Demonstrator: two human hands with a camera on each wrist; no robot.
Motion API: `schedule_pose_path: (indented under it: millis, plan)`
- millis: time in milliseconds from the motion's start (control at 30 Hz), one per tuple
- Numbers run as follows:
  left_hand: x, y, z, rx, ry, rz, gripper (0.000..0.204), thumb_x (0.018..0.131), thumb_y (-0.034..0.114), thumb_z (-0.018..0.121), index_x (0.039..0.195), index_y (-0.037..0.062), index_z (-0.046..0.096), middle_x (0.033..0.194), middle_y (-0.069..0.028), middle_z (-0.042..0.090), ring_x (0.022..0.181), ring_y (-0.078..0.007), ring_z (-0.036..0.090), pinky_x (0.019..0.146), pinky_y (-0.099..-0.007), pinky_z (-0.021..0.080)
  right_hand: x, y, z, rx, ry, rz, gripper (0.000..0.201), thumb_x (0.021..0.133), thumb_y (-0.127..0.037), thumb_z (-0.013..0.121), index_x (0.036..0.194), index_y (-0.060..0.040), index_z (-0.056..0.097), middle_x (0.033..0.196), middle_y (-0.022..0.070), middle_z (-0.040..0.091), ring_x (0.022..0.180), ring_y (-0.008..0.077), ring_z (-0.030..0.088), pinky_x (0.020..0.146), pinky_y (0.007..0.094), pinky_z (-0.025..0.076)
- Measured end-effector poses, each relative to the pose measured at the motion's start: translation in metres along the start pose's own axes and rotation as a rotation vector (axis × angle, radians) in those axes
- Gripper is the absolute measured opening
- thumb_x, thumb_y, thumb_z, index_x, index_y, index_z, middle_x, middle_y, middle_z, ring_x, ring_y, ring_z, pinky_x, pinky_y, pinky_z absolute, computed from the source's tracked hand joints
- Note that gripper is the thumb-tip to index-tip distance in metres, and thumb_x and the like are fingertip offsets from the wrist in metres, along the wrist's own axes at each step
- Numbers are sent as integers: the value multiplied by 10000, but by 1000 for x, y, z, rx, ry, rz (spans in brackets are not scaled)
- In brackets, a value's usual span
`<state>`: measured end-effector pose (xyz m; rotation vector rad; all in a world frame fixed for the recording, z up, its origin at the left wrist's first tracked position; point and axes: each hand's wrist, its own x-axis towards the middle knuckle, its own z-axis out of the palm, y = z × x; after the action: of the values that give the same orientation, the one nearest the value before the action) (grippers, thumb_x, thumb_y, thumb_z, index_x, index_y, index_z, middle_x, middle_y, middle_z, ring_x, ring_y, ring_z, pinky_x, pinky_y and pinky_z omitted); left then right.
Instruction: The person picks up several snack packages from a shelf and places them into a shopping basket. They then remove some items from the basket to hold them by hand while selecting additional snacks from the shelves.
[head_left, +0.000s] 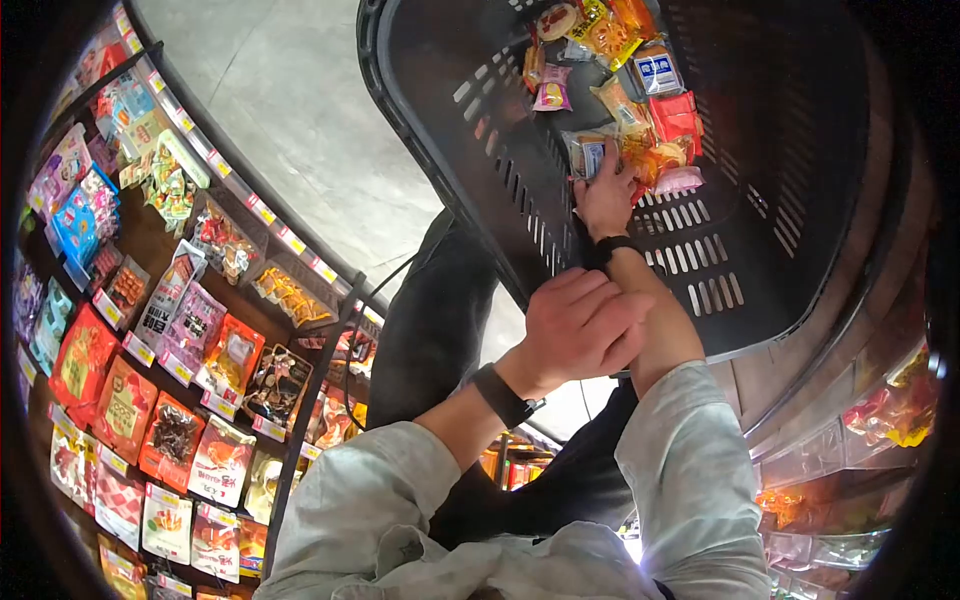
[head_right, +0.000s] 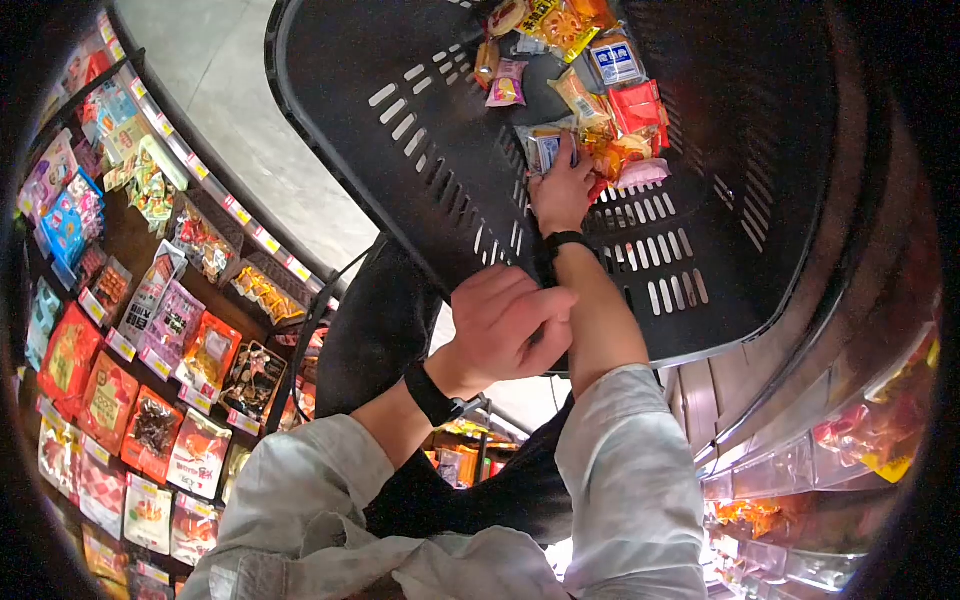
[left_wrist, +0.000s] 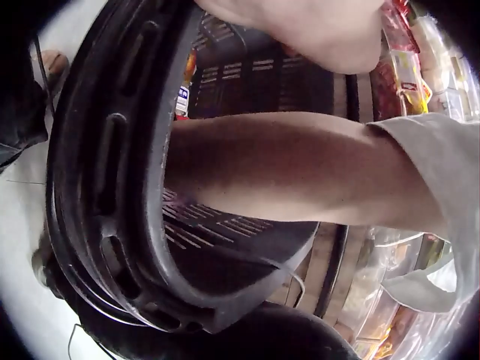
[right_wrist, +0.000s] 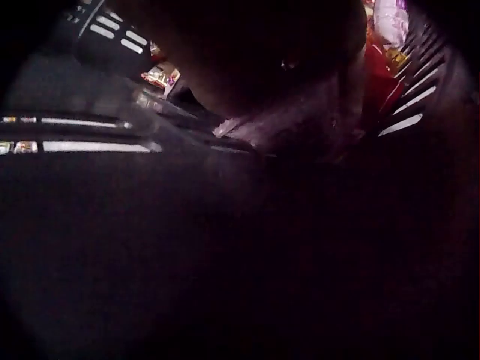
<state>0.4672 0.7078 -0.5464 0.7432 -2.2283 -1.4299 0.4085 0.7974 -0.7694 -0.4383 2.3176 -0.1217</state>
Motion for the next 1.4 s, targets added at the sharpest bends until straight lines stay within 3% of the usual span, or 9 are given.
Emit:
schedule_pose_path:
  millis: [333,467,533,600,767,1067,1200,1267,1400]
  plan:
    - [16,6,2,58,-73,-225,174,834,45,693,1005,73,668,809,-91,650,768,-325,654,677,-421,518,-13,22,-67,529,12,-159,916,768,-140,821,1554,-122,352,1395,288,492,1279,437,530,1098,475,451]
    - [32,5,11,130,29,-265,617,819,106,760,1373,-6,513,1209,-211,561,1151,-380,578,948,-413,500,-33,-2,-145,683,-7,-269,853,794,-54,770,1538,-29,354,1449,232,491,1326,325,531,1124,410,437]
    - [40,2,16,-24,37,-479,896,814,182,819,1516,-39,308,1367,-252,441,1311,-387,466,1079,-445,428,-49,-21,-188,930,-176,-269,851,793,-35,751,1542,-37,346,1461,212,484,1344,306,517,1134,411,428]
    - [51,5,19,-277,97,-734,980,789,230,843,1531,-37,261,1396,-258,418,1349,-407,401,1119,-488,388,-63,-25,-210,681,-136,-347,871,787,-42,745,1555,-50,334,1476,216,465,1364,348,502,1149,430,404]
    - [63,-5,22,-1009,12,-854,659,976,123,697,1498,-12,317,1377,-130,560,1260,-167,562,1042,-322,475,-80,-43,-232,523,-36,-422,885,808,-66,732,1579,-28,297,1501,247,430,1396,405,457,1161,448,381]
    - [76,-11,29,-1095,142,-988,517,993,109,673,1435,10,422,1306,-79,604,1152,-132,605,984,-300,504,-63,-46,-253,727,-263,-432,991,824,-21,732,1629,-23,153,1603,240,311,1465,338,369,1199,437,332]
    - [81,-13,28,-1114,227,-1032,464,975,97,688,1373,17,463,1233,-78,633,1064,-121,639,908,-289,537,-21,-33,-278,1195,-488,74,656,981,-173,672,1547,-50,364,1468,184,526,1186,186,617,919,306,526]
    - [81,-15,30,-1077,247,-1024,468,971,103,694,1371,16,466,1226,-81,638,1056,-122,644,900,-290,541,21,-14,-255,1069,-422,181,511,986,-219,680,1439,-61,504,1384,160,596,1182,192,624,935,314,534]
    - [90,-14,25,-934,285,-1079,471,964,118,706,1360,12,474,1200,-82,652,1038,-124,653,889,-289,547,114,43,-164,355,-169,-111,609,910,-255,763,1430,-71,506,1429,225,552,1280,345,579,1094,431,462]
